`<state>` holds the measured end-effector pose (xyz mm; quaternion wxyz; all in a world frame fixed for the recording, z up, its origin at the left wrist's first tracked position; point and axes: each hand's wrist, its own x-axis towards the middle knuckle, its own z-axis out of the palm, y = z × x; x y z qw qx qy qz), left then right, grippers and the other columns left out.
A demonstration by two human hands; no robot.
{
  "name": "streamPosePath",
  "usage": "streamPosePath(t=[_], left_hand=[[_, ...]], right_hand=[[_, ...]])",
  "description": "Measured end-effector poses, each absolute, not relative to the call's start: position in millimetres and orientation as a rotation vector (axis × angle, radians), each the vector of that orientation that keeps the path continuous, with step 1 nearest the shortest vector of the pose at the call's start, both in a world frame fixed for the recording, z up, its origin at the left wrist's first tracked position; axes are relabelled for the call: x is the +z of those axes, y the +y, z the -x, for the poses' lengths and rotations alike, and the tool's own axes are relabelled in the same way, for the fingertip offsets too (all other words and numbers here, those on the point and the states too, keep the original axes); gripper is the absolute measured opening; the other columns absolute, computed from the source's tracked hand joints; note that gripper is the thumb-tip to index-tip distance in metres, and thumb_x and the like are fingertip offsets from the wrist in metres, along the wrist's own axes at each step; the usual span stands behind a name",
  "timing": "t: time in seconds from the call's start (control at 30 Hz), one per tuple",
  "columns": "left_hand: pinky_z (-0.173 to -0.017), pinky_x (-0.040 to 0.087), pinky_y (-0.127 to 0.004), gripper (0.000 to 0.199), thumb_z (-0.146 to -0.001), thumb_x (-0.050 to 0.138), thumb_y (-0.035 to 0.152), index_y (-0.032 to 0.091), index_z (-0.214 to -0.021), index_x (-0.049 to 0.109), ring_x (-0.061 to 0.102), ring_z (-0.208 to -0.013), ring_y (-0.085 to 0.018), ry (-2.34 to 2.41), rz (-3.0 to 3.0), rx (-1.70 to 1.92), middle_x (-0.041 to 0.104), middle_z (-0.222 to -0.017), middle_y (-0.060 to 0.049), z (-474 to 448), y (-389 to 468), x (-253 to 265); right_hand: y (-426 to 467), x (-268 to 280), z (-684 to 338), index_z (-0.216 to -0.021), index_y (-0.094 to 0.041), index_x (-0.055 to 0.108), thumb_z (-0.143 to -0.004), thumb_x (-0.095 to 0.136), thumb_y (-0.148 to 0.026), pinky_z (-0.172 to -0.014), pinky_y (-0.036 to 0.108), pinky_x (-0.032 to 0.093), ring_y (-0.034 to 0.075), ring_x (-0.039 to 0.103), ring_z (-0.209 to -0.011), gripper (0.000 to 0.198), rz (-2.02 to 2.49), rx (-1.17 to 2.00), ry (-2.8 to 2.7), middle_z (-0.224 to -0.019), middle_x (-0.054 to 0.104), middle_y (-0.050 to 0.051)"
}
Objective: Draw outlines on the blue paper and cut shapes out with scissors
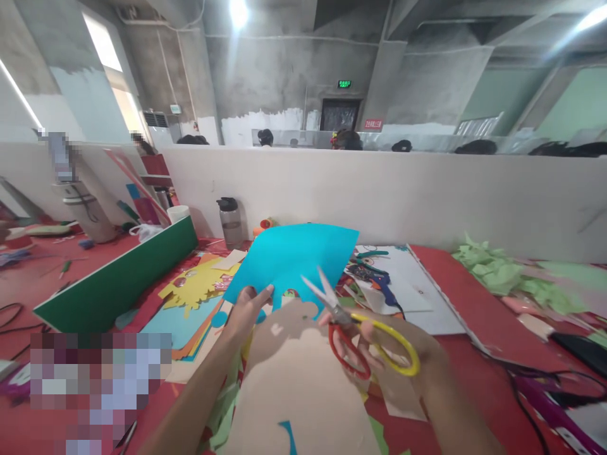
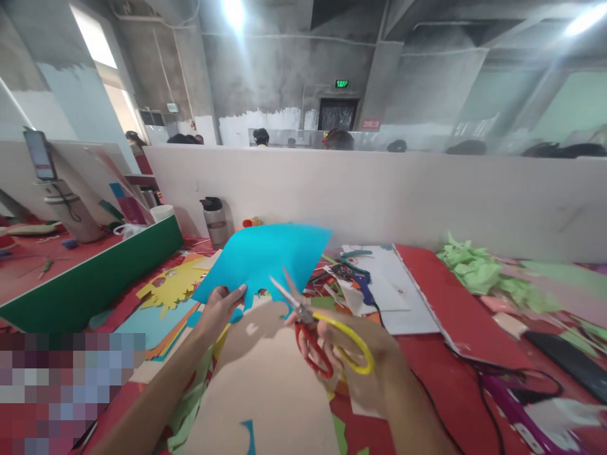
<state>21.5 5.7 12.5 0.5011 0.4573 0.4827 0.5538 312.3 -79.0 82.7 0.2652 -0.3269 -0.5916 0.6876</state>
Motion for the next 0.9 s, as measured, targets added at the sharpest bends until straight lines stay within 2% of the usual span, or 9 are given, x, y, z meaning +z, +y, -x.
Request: streamPosePath(t=[0.07,0.13,0.3,0.37,0.47,0.63,0.7,0.9], left_hand=[[-0.050,0.034,-0.025,0.049,-0.069,0.078,0.058,0.020,-0.059,0.049,0.048,-0.053,-0.012,1.233,-1.167,1.345,0.048,-0.053,0.003,-25,4,13],[-0.051,0.035,-0.025,0.049,-0.071,0.075,0.061,0.020,-0.061,0.050,0.049,-0.054,-0.012,1.275,-1.187,1.354,0.048,-0.054,0.003,-28,2,13],[-0.060,0.043,-0.027,0.052,-0.074,0.074,0.059,0.023,-0.058,0.040,0.044,-0.055,-0.011,1.303,-1.212,1.448,0.040,-0.054,0.006,-35,-1,15],[-0.062,0.043,-0.027,0.056,-0.073,0.075,0.058,0.024,-0.057,0.033,0.039,-0.054,-0.010,1.336,-1.195,1.518,0.033,-0.053,0.008,-36,-1,16],[-0.057,0.040,-0.026,0.058,-0.070,0.076,0.058,0.025,-0.058,0.030,0.036,-0.053,-0.010,1.375,-1.137,1.581,0.028,-0.054,0.009,-37,0,19],[-0.054,0.038,-0.026,0.055,-0.069,0.072,0.066,0.024,-0.060,0.038,0.047,-0.057,-0.013,1.414,-1.137,1.469,0.039,-0.055,0.006,-41,-7,27],[-0.054,0.037,-0.026,0.055,-0.070,0.071,0.068,0.023,-0.060,0.040,0.045,-0.057,-0.013,1.460,-1.192,1.434,0.044,-0.056,0.005,-42,-11,29],[-0.056,0.033,-0.028,0.055,-0.070,0.067,0.070,0.023,-0.060,0.041,0.041,-0.060,-0.012,1.562,-1.274,1.370,0.041,-0.060,0.005,-45,-18,32]], right_hand=[[-76,81,-299,-0.125,-0.022,0.060,-0.081,0.067,-0.065,-0.047,0.023,0.042,0.014,0.059,-0.059,0.062,1.023,1.953,-1.648,-0.086,0.064,0.004],[-71,80,-285,-0.123,-0.022,0.059,-0.083,0.067,-0.054,-0.046,0.022,0.044,0.013,0.060,-0.057,0.052,1.162,1.905,-1.702,-0.086,0.061,0.002],[-68,75,-263,-0.114,-0.023,0.058,-0.089,0.056,-0.047,-0.042,0.019,0.041,0.010,0.057,-0.052,0.034,1.304,1.723,-1.706,-0.082,0.057,-0.002],[-69,72,-262,-0.112,-0.022,0.058,-0.091,0.055,-0.053,-0.041,0.019,0.040,0.009,0.055,-0.049,0.038,1.289,1.696,-1.717,-0.081,0.058,-0.002],[-70,66,-266,-0.110,-0.021,0.060,-0.089,0.058,-0.065,-0.041,0.019,0.039,0.008,0.052,-0.047,0.049,1.292,1.642,-1.778,-0.080,0.058,-0.001],[-66,55,-257,-0.111,-0.023,0.057,-0.088,0.057,-0.071,-0.041,0.020,0.041,0.010,0.055,-0.051,0.053,1.222,1.656,-1.668,-0.081,0.057,-0.001],[-63,51,-249,-0.114,-0.024,0.055,-0.087,0.056,-0.074,-0.042,0.020,0.043,0.010,0.056,-0.050,0.057,1.193,1.627,-1.634,-0.078,0.056,-0.003],[-56,41,-233,-0.119,-0.022,0.052,-0.087,0.055,-0.076,-0.038,0.017,0.038,0.008,0.052,-0.042,0.063,1.189,1.439,-1.687,-0.066,0.053,-0.006]])
